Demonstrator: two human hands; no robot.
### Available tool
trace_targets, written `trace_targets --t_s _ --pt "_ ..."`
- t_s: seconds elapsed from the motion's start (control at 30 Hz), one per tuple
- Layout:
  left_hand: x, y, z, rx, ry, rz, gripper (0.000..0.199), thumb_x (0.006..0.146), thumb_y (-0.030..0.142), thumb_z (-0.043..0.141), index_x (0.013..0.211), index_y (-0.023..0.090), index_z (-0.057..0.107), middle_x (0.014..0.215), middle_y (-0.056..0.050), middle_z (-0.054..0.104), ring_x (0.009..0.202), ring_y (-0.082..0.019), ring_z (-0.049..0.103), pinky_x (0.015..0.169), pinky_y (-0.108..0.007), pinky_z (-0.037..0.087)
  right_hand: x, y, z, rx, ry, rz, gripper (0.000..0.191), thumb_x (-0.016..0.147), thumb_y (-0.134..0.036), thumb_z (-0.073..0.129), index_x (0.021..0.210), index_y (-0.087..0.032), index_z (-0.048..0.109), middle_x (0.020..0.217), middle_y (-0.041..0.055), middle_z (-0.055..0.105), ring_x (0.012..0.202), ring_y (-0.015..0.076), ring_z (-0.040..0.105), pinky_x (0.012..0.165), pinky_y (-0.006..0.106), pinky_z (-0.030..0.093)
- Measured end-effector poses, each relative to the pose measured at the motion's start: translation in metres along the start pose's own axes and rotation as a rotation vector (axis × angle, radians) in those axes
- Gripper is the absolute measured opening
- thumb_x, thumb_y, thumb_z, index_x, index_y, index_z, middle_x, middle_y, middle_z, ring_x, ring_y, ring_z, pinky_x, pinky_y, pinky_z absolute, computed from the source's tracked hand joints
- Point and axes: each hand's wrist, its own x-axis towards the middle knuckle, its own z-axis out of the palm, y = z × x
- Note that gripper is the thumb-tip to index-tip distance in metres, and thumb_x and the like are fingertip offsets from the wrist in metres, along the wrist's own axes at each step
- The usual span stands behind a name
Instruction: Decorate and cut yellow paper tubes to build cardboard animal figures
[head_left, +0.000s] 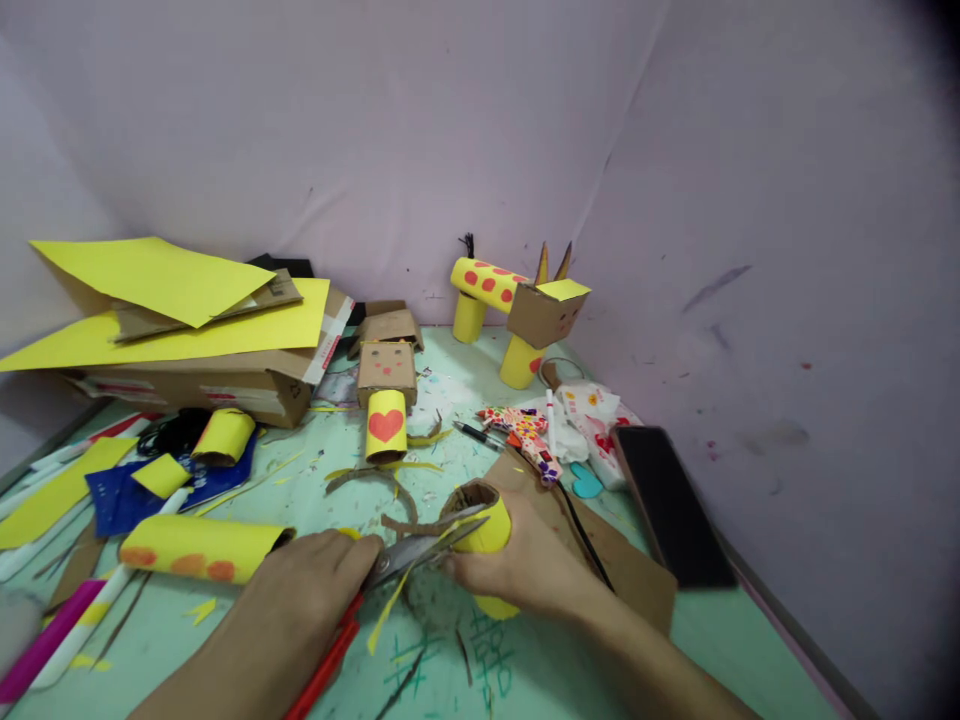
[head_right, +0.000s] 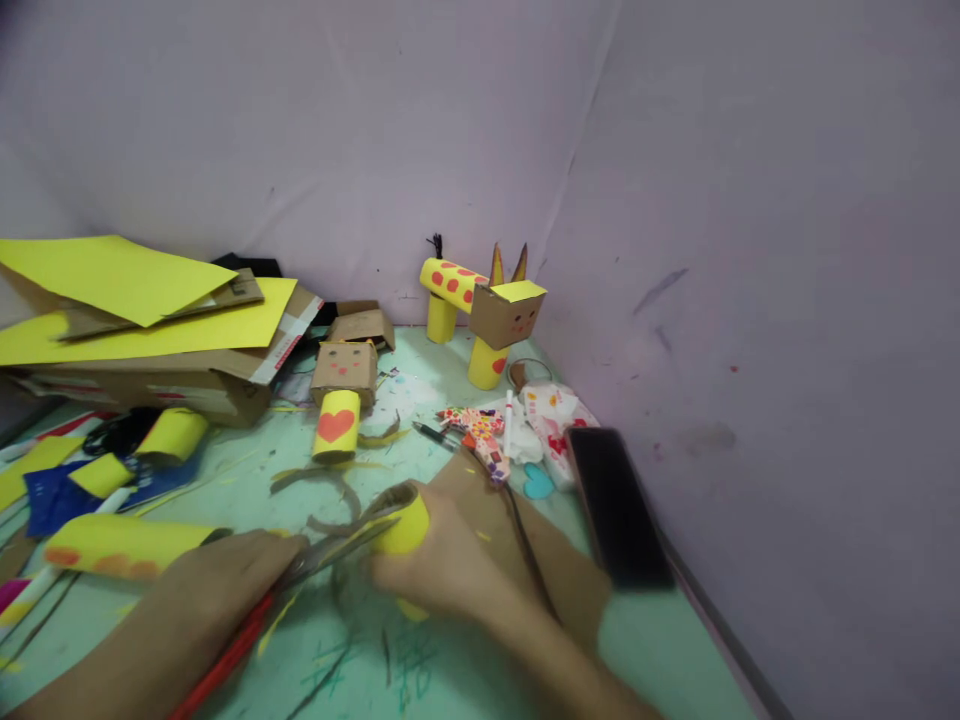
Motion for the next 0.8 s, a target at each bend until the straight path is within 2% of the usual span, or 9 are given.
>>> trace_targets --t_s 0.07,0.13,0.27,0.4,0.53,0.8 --pt "0.001 0.003 0.001 0.041 -0.064 -0.013 0.028 0.078 0.008 0.039 0.093 0.022 0.057 0.083 -0.004 0.065 0.075 -0.018 0.059 0.072 -0.029 0.046 0.000 0.006 0.006 -0.043 0.057 -0.042 0.019 0.056 -0.009 0.059 0.073 -0.017 0.054 0.065 -0.0035 0.055 0.057 0.0101 0.049 0.051 0.020 0.042" --pt "0.001 0.005 0.005 0.087 -0.079 -0.022 0.031 0.078 0.006 0.038 0.097 0.021 0.057 0.085 -0.005 0.065 0.078 -0.019 0.059 0.073 -0.031 0.046 0.000 0.012 0.012 -0.080 0.086 -0.106 0.019 0.057 -0.010 0.058 0.074 -0.018 0.054 0.066 -0.0033 0.057 0.057 0.0103 0.050 0.051 0.020 0.042" --pt "-0.003 0.000 0.016 0.176 -0.014 0.018 0.029 0.079 0.005 0.036 0.093 0.021 0.056 0.080 -0.005 0.064 0.073 -0.021 0.059 0.068 -0.035 0.046 -0.002 0.021 0.018 -0.139 0.095 -0.158 0.022 0.059 -0.013 0.056 0.080 -0.019 0.055 0.069 -0.0026 0.060 0.059 0.0115 0.053 0.051 0.020 0.043" --pt "-0.009 -0.005 0.024 0.213 0.061 0.094 0.030 0.079 0.004 0.034 0.098 0.020 0.050 0.081 -0.006 0.064 0.069 -0.022 0.059 0.061 -0.036 0.046 -0.003 0.018 0.017 -0.174 0.112 -0.159 0.022 0.057 -0.013 0.055 0.079 -0.019 0.056 0.071 -0.0012 0.062 0.062 0.0131 0.055 0.053 0.021 0.044" --pt "-0.010 -0.005 0.025 0.231 0.126 0.121 0.029 0.079 0.005 0.034 0.101 0.019 0.049 0.079 -0.005 0.064 0.068 -0.022 0.060 0.060 -0.036 0.046 -0.005 0.017 0.016 -0.155 0.115 -0.178 0.024 0.057 -0.012 0.055 0.080 -0.020 0.056 0.070 -0.0025 0.061 0.061 0.0121 0.054 0.053 0.020 0.044" --pt "-0.006 -0.001 0.020 0.148 0.142 0.093 0.028 0.078 0.005 0.037 0.094 0.021 0.054 0.069 -0.002 0.062 0.063 -0.018 0.058 0.059 -0.029 0.045 -0.003 0.016 0.018 -0.140 0.141 -0.151 0.019 0.055 -0.013 0.054 0.074 -0.019 0.055 0.066 -0.0023 0.059 0.057 0.0121 0.053 0.050 0.021 0.043"
